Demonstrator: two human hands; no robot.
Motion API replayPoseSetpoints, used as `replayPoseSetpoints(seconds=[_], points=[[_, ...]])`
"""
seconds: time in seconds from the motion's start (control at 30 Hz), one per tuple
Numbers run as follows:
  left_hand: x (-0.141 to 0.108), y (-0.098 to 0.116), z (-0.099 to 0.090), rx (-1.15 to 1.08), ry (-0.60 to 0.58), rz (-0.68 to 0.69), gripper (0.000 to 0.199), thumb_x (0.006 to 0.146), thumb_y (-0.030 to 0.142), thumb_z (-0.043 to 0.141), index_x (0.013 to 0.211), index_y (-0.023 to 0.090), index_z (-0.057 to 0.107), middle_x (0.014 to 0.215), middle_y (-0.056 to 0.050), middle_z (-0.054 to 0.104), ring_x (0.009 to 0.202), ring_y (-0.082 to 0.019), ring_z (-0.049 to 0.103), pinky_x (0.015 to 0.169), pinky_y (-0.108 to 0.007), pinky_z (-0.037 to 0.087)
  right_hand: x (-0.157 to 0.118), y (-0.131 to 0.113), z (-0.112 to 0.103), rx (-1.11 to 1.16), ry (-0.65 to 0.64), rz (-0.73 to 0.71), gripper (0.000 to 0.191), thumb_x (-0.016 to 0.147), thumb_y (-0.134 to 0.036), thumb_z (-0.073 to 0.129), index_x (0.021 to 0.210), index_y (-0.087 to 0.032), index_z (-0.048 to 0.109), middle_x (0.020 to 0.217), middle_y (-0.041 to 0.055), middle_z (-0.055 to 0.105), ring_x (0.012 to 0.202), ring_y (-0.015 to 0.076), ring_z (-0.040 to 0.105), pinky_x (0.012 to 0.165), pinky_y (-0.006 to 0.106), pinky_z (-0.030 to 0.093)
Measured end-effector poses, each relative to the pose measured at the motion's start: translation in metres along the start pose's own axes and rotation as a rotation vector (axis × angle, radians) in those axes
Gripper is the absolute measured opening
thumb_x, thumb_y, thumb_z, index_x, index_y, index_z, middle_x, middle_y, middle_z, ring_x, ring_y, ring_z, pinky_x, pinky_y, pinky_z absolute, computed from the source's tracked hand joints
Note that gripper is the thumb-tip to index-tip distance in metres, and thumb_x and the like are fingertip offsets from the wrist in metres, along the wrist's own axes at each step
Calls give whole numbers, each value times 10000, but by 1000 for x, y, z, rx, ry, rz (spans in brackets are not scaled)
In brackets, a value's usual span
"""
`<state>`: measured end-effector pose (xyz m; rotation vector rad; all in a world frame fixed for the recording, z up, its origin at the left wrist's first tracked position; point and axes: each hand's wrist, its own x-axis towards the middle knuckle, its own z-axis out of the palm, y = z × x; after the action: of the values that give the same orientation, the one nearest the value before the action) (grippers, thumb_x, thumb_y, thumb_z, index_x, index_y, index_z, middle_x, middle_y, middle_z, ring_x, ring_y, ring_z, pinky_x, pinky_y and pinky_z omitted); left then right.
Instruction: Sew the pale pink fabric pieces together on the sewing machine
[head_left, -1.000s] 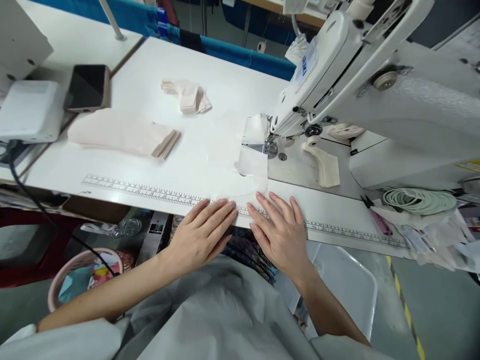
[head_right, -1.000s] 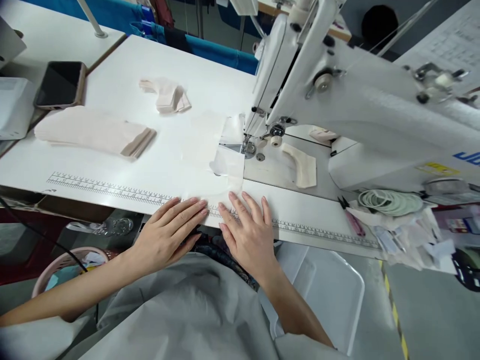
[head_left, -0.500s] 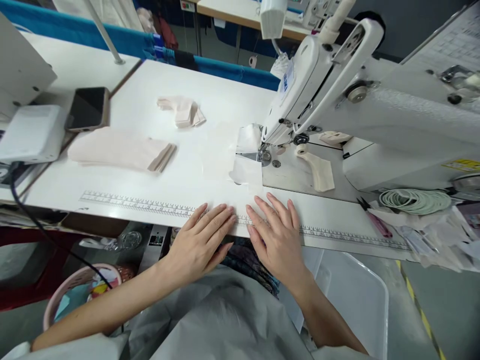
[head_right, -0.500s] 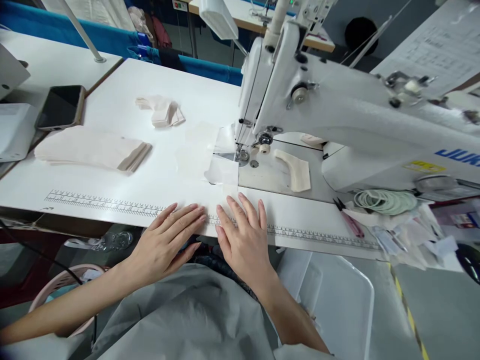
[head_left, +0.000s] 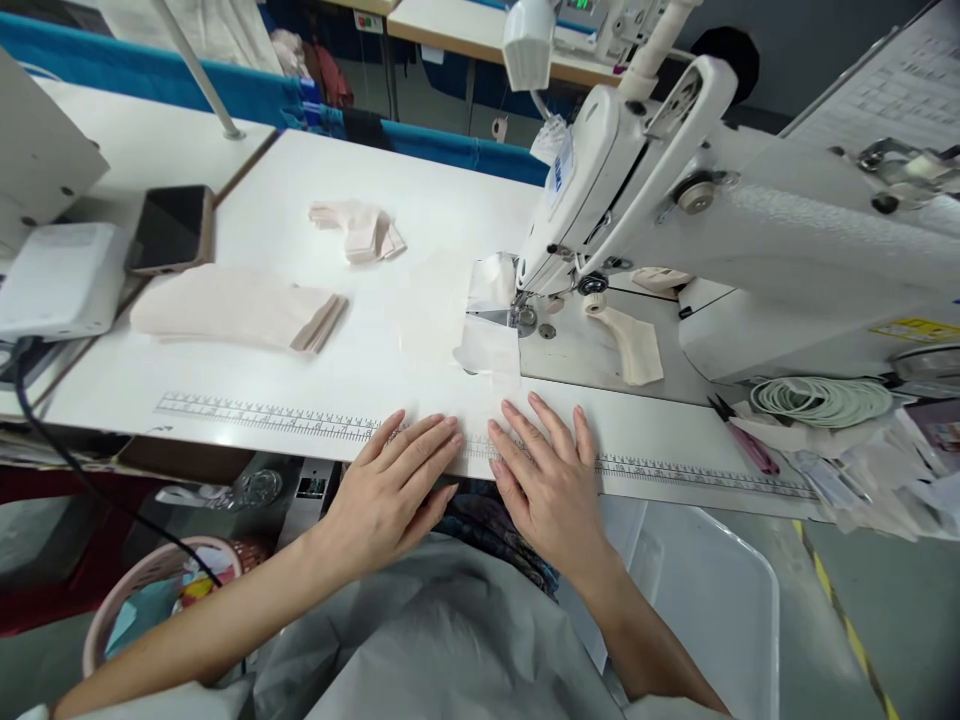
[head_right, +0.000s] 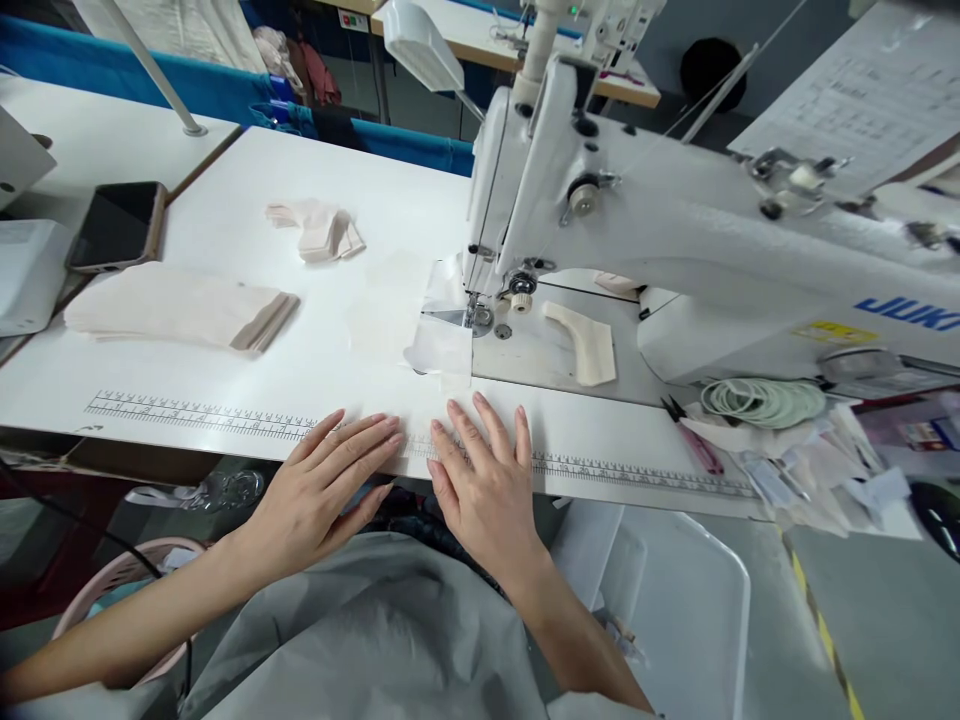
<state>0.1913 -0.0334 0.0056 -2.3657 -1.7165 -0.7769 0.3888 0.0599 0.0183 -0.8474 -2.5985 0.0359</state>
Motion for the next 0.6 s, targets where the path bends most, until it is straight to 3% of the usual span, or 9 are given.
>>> replayPoseSetpoints(seconds=[0.2, 0.33, 0.4, 0.47, 0.53, 0.6], points=[[-6, -7, -8, -12, 70, -19, 455, 896, 149, 589, 1342, 127, 497, 1295, -136, 630, 1214, -259, 564, 1091, -459, 390, -7, -2, -1, 108, 151, 56, 231, 996, -189, 481, 1184, -209, 614, 1238, 43, 657, 1249, 272, 515, 1151, 559, 236], [-9, -16, -5, 5, 28, 81, 470, 909, 110, 575, 1368, 104, 476, 1320, -139, 616, 1259, -254, 538, 1105, -445, 380, -10, -2, -2, 135, 180, 54, 234, 969, -166, 526, 1185, -207, 608, 1182, 58, 674, 1142, 267, 577, 1119, 560, 291], [-10, -20, -1, -8, 38, 141, 439, 912, 74, 555, 1346, 115, 502, 1292, -122, 639, 1216, -230, 565, 1071, -412, 412, -18, -4, -4, 184, 202, 38, 239, 956, -159, 547, 1179, -212, 615, 1113, 63, 690, 1059, 255, 613, 1048, 512, 396], [-13, -21, 3, -50, 87, 166, 361, 919, 68, 540, 1274, 129, 558, 1230, -105, 674, 1116, -205, 602, 991, -378, 460, -31, -12, -5, 317, 238, 36, 248, 943, -142, 554, 1167, -225, 622, 1000, 59, 701, 933, 222, 652, 873, 385, 524], [-16, -18, 8, -92, 154, 170, 248, 934, 102, 528, 1167, 128, 612, 1161, -98, 703, 1009, -188, 613, 901, -354, 487, -48, -22, 0, 583, 173, 103, 289, 956, -148, 518, 1211, -257, 599, 980, 49, 706, 846, 191, 685, 753, 297, 572], [-16, -16, 13, -98, 225, 200, 178, 944, 140, 515, 1060, 130, 649, 1088, -78, 724, 927, -172, 613, 831, -328, 490, -61, -29, 11, 871, 33, 325, 368, 991, -180, 458, 1335, -301, 506, 960, 31, 711, 674, 151, 687, 620, 244, 583]])
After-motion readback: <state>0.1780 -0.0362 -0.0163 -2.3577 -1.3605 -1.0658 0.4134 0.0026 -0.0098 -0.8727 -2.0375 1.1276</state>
